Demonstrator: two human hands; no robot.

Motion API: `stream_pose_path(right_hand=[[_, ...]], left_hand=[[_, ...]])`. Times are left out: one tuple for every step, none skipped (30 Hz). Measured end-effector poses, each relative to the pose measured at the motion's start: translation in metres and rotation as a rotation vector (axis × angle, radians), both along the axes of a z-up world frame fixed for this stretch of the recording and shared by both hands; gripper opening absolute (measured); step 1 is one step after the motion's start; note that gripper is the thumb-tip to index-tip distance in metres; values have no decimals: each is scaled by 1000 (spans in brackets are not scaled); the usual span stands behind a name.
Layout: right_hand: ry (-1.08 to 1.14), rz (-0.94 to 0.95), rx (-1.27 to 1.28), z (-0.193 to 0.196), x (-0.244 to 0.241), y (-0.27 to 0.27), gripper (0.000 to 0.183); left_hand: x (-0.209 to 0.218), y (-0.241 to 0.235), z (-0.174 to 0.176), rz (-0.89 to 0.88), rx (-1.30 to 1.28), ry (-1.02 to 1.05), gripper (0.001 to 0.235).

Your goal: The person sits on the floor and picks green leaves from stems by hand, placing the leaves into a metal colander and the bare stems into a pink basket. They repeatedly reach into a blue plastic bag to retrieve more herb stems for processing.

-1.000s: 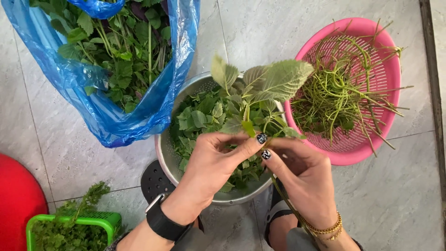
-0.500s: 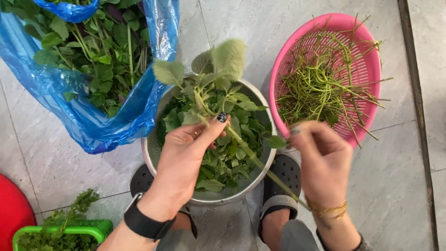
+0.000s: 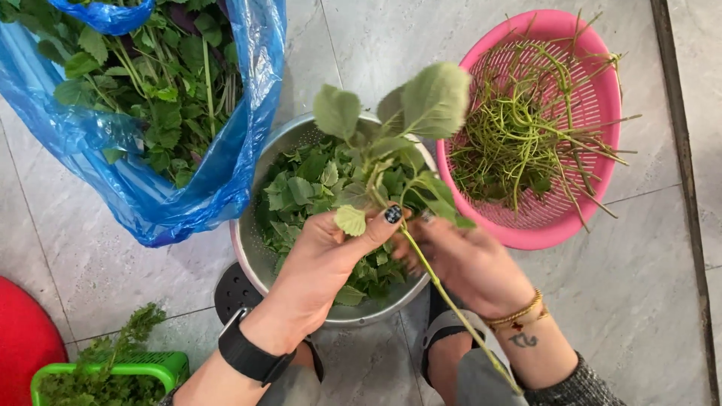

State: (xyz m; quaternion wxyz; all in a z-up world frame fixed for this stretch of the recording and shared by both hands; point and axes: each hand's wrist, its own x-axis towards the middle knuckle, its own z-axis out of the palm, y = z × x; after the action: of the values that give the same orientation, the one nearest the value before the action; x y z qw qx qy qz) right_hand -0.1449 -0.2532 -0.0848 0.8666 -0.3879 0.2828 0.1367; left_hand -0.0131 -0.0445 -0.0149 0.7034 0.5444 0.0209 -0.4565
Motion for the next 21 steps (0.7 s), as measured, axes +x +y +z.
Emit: stream_pose_path(right_hand=[[1, -1, 1, -1, -1, 4, 32], [-62, 18, 92, -1, -2, 9, 37], [-125, 39, 183, -2, -3, 13, 45], [-124, 40, 184, -5, -5, 12, 45], [-144, 18, 364, -8, -6, 12, 40], [-162, -5, 545, -11, -8, 12, 40], [-162, -6, 545, -10, -8, 13, 40], [-78, -40, 493, -9, -8, 14, 44], [8, -75, 439, -8, -9, 14, 49], [9, -76, 439, -8, -9, 13, 49], [52, -87, 413, -8, -9, 12, 35], [94, -98, 387, -7, -9, 11, 24], [96, -98, 388, -5, -9, 11, 24], [34, -106, 308, -2, -9, 11, 26], [-27, -114, 228, 0, -9, 11, 28], [-23, -115, 229, 4, -9, 10, 28], [-42, -160, 79, 7, -7, 8, 19], [-62, -204, -71, 11, -6, 7, 11], [-58, -206, -71, 12, -11, -4, 11], [-35, -235, -198, 13, -16, -15, 14], [-10, -264, -327, 14, -20, -26, 19]], left_hand=[[-2, -1, 0, -1, 1, 1, 22], [-3, -1, -1, -9, -21, 29, 22], [-4, -1, -1, -15, -42, 57, 23], [-4, -1, -3, -14, -41, 58, 23], [-3, -1, -5, -3, -11, 103, 19], [-2, -1, -6, 7, 20, 148, 28], [-1, 0, -6, 6, 20, 148, 28], [1, 0, -6, -8, 14, 173, 32], [1, 0, -6, -22, 6, 199, 38], [-1, 1, -9, -23, 6, 200, 38], [-2, 3, -13, -9, -25, 153, 36], [-5, 4, -17, 6, -55, 106, 35], [-4, 2, -14, 6, -54, 108, 35], [-4, 1, -11, 12, -34, 72, 38], [-4, -1, -7, 17, -15, 37, 41], [-5, -4, -3, 16, -14, 41, 41], [-5, -7, 1, 84, 84, 110, 65], [-5, -10, 5, 151, 183, 179, 92], [-1, -4, -5, 149, 184, 181, 92], [3, 1, -16, 177, 102, 51, 72], [6, 7, -26, 203, 17, -78, 53]])
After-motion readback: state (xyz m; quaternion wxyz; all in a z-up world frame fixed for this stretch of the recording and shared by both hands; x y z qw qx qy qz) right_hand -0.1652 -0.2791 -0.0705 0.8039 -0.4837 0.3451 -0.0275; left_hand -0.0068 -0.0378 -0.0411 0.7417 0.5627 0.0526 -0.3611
